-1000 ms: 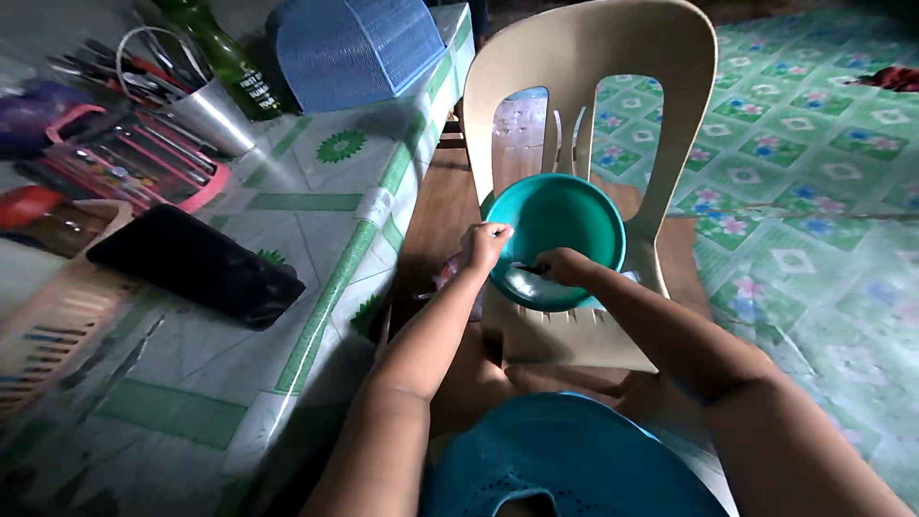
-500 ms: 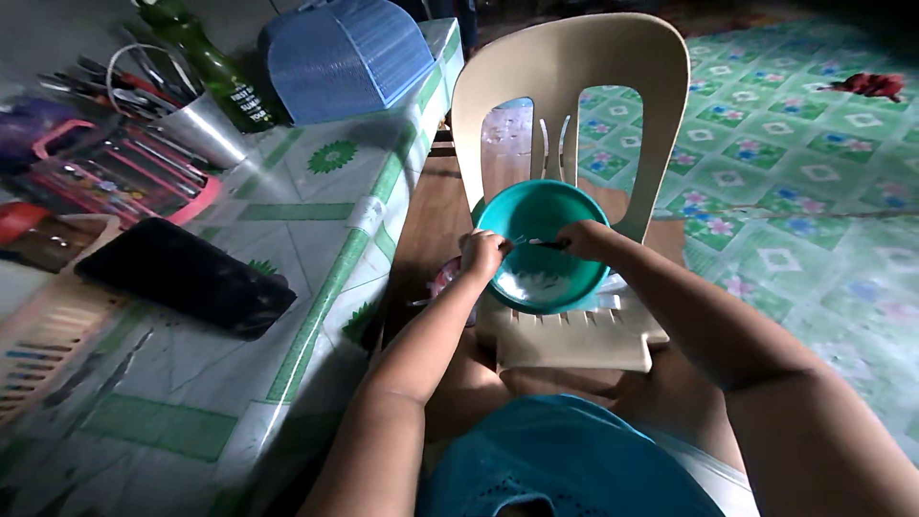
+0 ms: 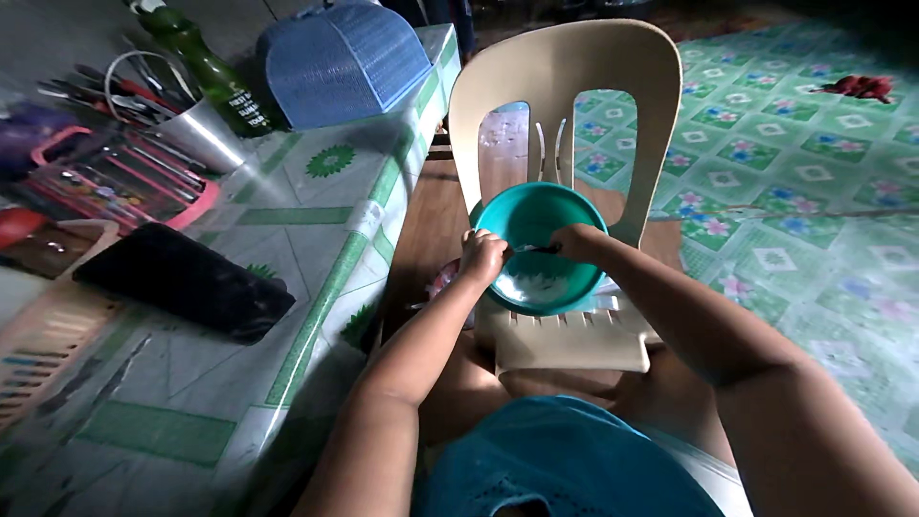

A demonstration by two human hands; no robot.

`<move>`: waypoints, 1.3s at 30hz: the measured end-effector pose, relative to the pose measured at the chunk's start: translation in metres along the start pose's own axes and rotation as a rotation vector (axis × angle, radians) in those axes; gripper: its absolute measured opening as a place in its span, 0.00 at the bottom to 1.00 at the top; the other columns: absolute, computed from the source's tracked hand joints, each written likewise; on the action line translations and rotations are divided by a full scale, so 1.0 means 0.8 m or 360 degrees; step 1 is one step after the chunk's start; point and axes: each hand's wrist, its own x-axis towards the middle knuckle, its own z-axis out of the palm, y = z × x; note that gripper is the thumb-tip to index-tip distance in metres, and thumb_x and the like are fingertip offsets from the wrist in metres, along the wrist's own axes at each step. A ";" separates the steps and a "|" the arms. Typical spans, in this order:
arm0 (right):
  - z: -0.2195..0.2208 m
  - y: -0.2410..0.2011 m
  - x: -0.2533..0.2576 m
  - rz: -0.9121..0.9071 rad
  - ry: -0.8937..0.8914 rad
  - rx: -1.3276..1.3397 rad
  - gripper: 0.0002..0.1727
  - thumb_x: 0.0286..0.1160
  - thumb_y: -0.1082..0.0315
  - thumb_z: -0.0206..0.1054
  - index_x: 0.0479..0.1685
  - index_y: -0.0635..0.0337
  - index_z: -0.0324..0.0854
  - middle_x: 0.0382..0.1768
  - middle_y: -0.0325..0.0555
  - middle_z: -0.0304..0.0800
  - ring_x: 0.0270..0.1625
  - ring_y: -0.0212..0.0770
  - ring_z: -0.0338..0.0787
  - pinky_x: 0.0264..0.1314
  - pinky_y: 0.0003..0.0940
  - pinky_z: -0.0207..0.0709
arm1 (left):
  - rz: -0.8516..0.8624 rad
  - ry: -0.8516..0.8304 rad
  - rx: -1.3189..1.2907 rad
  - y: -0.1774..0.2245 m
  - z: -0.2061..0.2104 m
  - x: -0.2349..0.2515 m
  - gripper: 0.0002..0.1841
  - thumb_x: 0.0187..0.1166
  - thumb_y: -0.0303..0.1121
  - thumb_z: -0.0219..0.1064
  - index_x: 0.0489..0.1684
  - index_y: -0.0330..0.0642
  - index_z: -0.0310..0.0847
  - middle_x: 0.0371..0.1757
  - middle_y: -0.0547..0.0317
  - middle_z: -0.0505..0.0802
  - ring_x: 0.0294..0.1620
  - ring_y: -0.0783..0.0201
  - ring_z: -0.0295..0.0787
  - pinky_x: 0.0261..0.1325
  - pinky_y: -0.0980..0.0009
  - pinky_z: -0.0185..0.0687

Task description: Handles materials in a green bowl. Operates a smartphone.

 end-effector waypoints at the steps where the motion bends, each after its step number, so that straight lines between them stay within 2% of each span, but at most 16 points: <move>1: 0.000 0.000 0.000 -0.0013 0.0013 -0.0009 0.09 0.76 0.68 0.71 0.51 0.51 0.92 0.50 0.52 0.95 0.58 0.60 0.91 0.58 0.75 0.79 | 0.0017 0.0008 -0.0002 -0.001 0.000 0.000 0.09 0.80 0.39 0.70 0.37 0.49 0.96 0.41 0.59 0.96 0.61 0.54 0.88 0.77 0.45 0.69; 5: -0.010 -0.007 -0.004 -0.0060 0.0034 -0.0031 0.09 0.76 0.68 0.70 0.51 0.52 0.92 0.51 0.52 0.94 0.60 0.60 0.91 0.59 0.76 0.78 | 0.0090 -0.0006 -0.0039 -0.003 0.000 0.001 0.09 0.80 0.38 0.71 0.46 0.47 0.95 0.43 0.55 0.95 0.61 0.52 0.89 0.78 0.43 0.69; 8: -0.011 -0.006 -0.002 -0.0154 0.0087 -0.0055 0.09 0.76 0.68 0.71 0.51 0.52 0.92 0.52 0.53 0.94 0.60 0.61 0.90 0.58 0.76 0.78 | 0.0070 -0.0072 -0.0110 0.004 -0.004 -0.001 0.11 0.79 0.42 0.72 0.51 0.53 0.95 0.49 0.56 0.95 0.63 0.52 0.87 0.77 0.43 0.68; 10: -0.019 -0.010 -0.005 -0.0219 0.0093 -0.0048 0.10 0.77 0.69 0.69 0.52 0.53 0.92 0.53 0.54 0.93 0.61 0.60 0.90 0.61 0.72 0.80 | 0.0031 -0.0109 -0.0163 0.011 -0.007 -0.004 0.12 0.79 0.46 0.72 0.53 0.57 0.95 0.53 0.56 0.94 0.65 0.52 0.85 0.76 0.43 0.70; 12: -0.034 -0.022 -0.013 -0.0298 0.0098 0.0004 0.11 0.79 0.72 0.67 0.53 0.57 0.92 0.54 0.57 0.91 0.64 0.60 0.88 0.67 0.65 0.79 | 0.0024 -0.0084 -0.0230 0.018 -0.011 -0.007 0.13 0.80 0.47 0.71 0.53 0.55 0.95 0.54 0.55 0.94 0.66 0.51 0.85 0.75 0.43 0.70; 15: -0.060 -0.048 -0.031 -0.0287 0.0068 0.0175 0.13 0.83 0.73 0.65 0.58 0.59 0.91 0.57 0.58 0.89 0.67 0.57 0.86 0.73 0.56 0.76 | -0.0077 -0.0077 -0.0360 0.030 -0.015 -0.014 0.14 0.80 0.47 0.72 0.54 0.52 0.94 0.56 0.54 0.95 0.69 0.50 0.85 0.80 0.43 0.66; 17: -0.062 -0.058 -0.036 -0.0296 0.0190 0.0329 0.12 0.82 0.73 0.65 0.56 0.59 0.91 0.57 0.57 0.89 0.65 0.55 0.87 0.72 0.54 0.78 | -0.0178 -0.0057 -0.0492 0.035 -0.012 -0.015 0.15 0.79 0.46 0.73 0.54 0.50 0.94 0.56 0.54 0.95 0.69 0.51 0.85 0.81 0.45 0.66; 19: -0.055 -0.066 -0.035 -0.0306 0.0409 0.0503 0.12 0.80 0.75 0.66 0.57 0.62 0.90 0.57 0.58 0.89 0.62 0.54 0.88 0.70 0.53 0.80 | -0.0248 0.0029 -0.0588 0.038 -0.004 -0.013 0.15 0.79 0.46 0.71 0.53 0.49 0.94 0.55 0.55 0.95 0.68 0.52 0.86 0.80 0.46 0.67; 21: -0.041 -0.078 -0.034 -0.0239 0.0650 0.0754 0.14 0.78 0.73 0.70 0.60 0.64 0.87 0.56 0.58 0.88 0.57 0.53 0.89 0.64 0.53 0.83 | -0.0310 0.0138 -0.0643 0.045 -0.003 -0.012 0.15 0.80 0.45 0.69 0.51 0.47 0.95 0.53 0.56 0.96 0.67 0.54 0.87 0.79 0.47 0.69; 25: -0.035 -0.101 -0.039 -0.0111 0.0590 0.0899 0.29 0.79 0.65 0.73 0.77 0.64 0.73 0.69 0.61 0.82 0.65 0.54 0.87 0.70 0.52 0.81 | -0.0498 0.0199 -0.0697 0.060 -0.023 -0.008 0.16 0.79 0.43 0.71 0.53 0.42 0.93 0.54 0.50 0.95 0.65 0.51 0.88 0.78 0.50 0.71; 31: -0.054 -0.109 -0.049 -0.0227 0.0651 0.0724 0.21 0.81 0.74 0.67 0.72 0.67 0.76 0.61 0.64 0.87 0.63 0.60 0.90 0.69 0.59 0.80 | -0.0436 0.0354 -0.0824 0.059 -0.020 -0.006 0.14 0.76 0.39 0.75 0.52 0.42 0.93 0.53 0.51 0.95 0.65 0.51 0.87 0.76 0.46 0.71; 33: -0.071 -0.100 -0.053 -0.0318 0.0622 0.0723 0.21 0.81 0.76 0.65 0.72 0.67 0.76 0.57 0.63 0.89 0.60 0.59 0.91 0.68 0.58 0.81 | -0.0370 0.0230 -0.1020 0.051 -0.022 -0.008 0.22 0.74 0.40 0.78 0.64 0.42 0.88 0.62 0.49 0.92 0.70 0.51 0.83 0.78 0.50 0.72; 35: -0.090 -0.088 -0.055 -0.0435 0.0607 0.0724 0.19 0.82 0.76 0.64 0.71 0.66 0.76 0.54 0.59 0.90 0.56 0.53 0.91 0.65 0.54 0.83 | -0.0372 -0.0084 -0.1180 0.042 -0.032 -0.009 0.32 0.75 0.41 0.78 0.79 0.44 0.77 0.75 0.48 0.85 0.80 0.51 0.75 0.82 0.50 0.69; 36: -0.097 -0.082 -0.055 -0.0497 0.0626 0.0710 0.18 0.82 0.75 0.64 0.70 0.65 0.77 0.52 0.57 0.90 0.53 0.50 0.92 0.63 0.52 0.84 | -0.0368 -0.0220 -0.1200 0.037 -0.035 -0.009 0.33 0.76 0.42 0.77 0.81 0.43 0.75 0.76 0.47 0.83 0.81 0.51 0.74 0.83 0.49 0.68; 38: -0.113 -0.080 -0.064 -0.0553 0.0600 0.0691 0.17 0.83 0.75 0.63 0.69 0.64 0.77 0.50 0.54 0.90 0.51 0.46 0.91 0.61 0.48 0.84 | -0.0277 -0.0377 -0.1156 0.029 -0.035 -0.012 0.23 0.81 0.43 0.71 0.69 0.38 0.83 0.70 0.45 0.87 0.76 0.51 0.78 0.81 0.50 0.70; 39: -0.120 -0.081 -0.068 -0.0551 0.0564 0.0677 0.17 0.84 0.75 0.62 0.69 0.64 0.77 0.51 0.53 0.90 0.51 0.46 0.91 0.62 0.48 0.84 | -0.0208 -0.0401 -0.1105 0.028 -0.034 -0.015 0.20 0.84 0.44 0.67 0.63 0.38 0.87 0.66 0.48 0.90 0.73 0.54 0.82 0.80 0.53 0.72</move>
